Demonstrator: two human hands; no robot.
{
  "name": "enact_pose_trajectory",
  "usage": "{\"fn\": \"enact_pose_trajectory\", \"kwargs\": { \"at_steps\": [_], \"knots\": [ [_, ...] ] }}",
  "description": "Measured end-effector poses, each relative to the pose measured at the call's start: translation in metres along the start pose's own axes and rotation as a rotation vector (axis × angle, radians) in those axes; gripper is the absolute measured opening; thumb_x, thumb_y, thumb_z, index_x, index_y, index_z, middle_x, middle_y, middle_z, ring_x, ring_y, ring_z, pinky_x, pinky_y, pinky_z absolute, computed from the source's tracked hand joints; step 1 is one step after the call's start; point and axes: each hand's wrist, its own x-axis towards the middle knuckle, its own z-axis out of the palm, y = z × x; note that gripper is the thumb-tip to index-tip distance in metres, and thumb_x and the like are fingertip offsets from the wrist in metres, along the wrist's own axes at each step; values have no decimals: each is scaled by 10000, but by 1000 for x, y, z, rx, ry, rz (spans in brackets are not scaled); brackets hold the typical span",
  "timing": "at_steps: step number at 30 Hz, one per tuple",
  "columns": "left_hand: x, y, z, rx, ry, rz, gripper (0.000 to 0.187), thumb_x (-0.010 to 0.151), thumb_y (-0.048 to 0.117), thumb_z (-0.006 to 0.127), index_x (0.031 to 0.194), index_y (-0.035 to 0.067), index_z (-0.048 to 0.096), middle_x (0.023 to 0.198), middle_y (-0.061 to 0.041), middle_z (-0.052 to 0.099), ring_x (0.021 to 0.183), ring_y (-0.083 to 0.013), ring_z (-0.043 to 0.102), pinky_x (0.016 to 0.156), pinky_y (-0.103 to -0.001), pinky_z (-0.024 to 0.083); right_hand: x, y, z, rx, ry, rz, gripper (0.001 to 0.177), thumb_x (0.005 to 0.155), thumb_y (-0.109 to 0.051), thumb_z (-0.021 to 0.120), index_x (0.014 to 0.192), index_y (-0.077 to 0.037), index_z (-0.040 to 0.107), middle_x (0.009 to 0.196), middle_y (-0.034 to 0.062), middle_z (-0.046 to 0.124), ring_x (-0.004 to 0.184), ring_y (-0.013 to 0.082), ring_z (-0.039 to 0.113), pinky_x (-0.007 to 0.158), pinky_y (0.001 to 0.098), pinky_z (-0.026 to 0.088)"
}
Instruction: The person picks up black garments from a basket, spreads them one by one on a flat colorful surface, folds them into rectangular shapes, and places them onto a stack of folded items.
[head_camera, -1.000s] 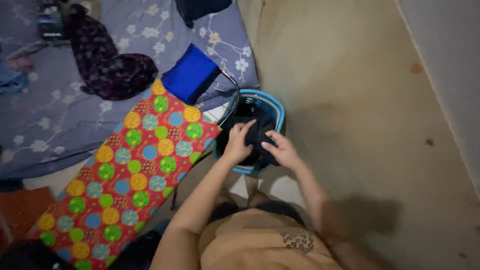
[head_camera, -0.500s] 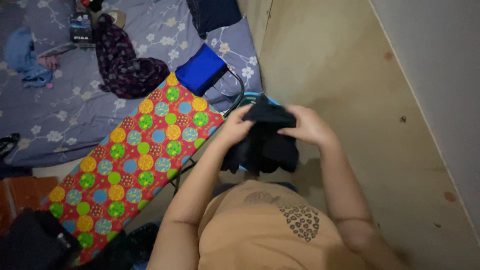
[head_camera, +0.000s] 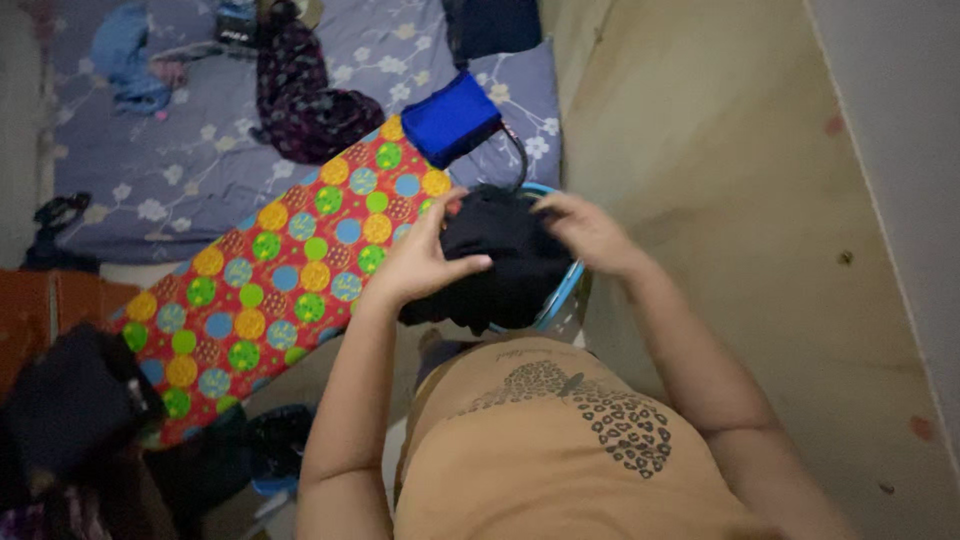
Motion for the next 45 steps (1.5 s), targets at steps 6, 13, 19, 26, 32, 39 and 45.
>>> {"fn": "enact_pose_trajectory", "kwargs": {
  "at_steps": [6,13,19,26,32,39,45],
  "knots": [
    [-18,-2,11,-226,-18,359,909,751,253,909,1482,22,420,1374,-164,598,1300,-249,560,1096,-396,443,20,-89,61,-74,-256,-418,190,998,-123,635,1157,-30,682,1060,48,730,1010,126,652,916,292,537],
    [-57,-53,-38,-562,85,69,350,963,95,689,1308,33,684,1188,-73,721,1108,-148,675,980,-296,545,41,-124,67,-604,-706,-320,566,706,-334,889,1105,3,669,989,134,718,886,234,683,785,386,531],
    [-96,-30,-113,-938,88,44,512,834,185,789,1302,29,648,1189,-128,676,1123,-231,647,1005,-383,517,78,-109,91,-593,-686,-218,371,837,-303,828,1065,-32,717,983,96,720,923,207,665,846,373,524],
    [-86,-88,-102,-199,-20,-66,610,783,293,872,1305,85,633,1259,-76,687,1150,-206,625,984,-379,501,111,-125,127,145,-651,-70,460,773,-242,848,1179,-95,689,1097,-14,719,1013,130,641,902,327,534],
    [-126,-145,-152,-1132,227,-388,555,755,264,855,1234,28,706,1130,-100,740,1008,-245,698,894,-413,556,129,-138,182,-903,-1035,91,529,780,-337,882,1202,-51,741,1051,97,790,944,204,720,859,363,565],
    [-135,-117,-158,-52,-32,25,839,695,222,960,1393,-15,557,1340,-147,602,1220,-253,555,1015,-412,439,165,-126,197,265,-712,-121,749,724,-70,871,1409,-23,574,1299,53,673,1202,169,630,1044,353,520],
    [-150,-164,-202,-1200,202,-273,625,788,222,881,1309,-41,656,1269,-145,705,1159,-285,665,1038,-435,534,175,-137,236,-61,-1207,-49,830,629,-71,933,1372,-27,566,1276,78,690,1142,154,636,996,364,516]
  ]
}}
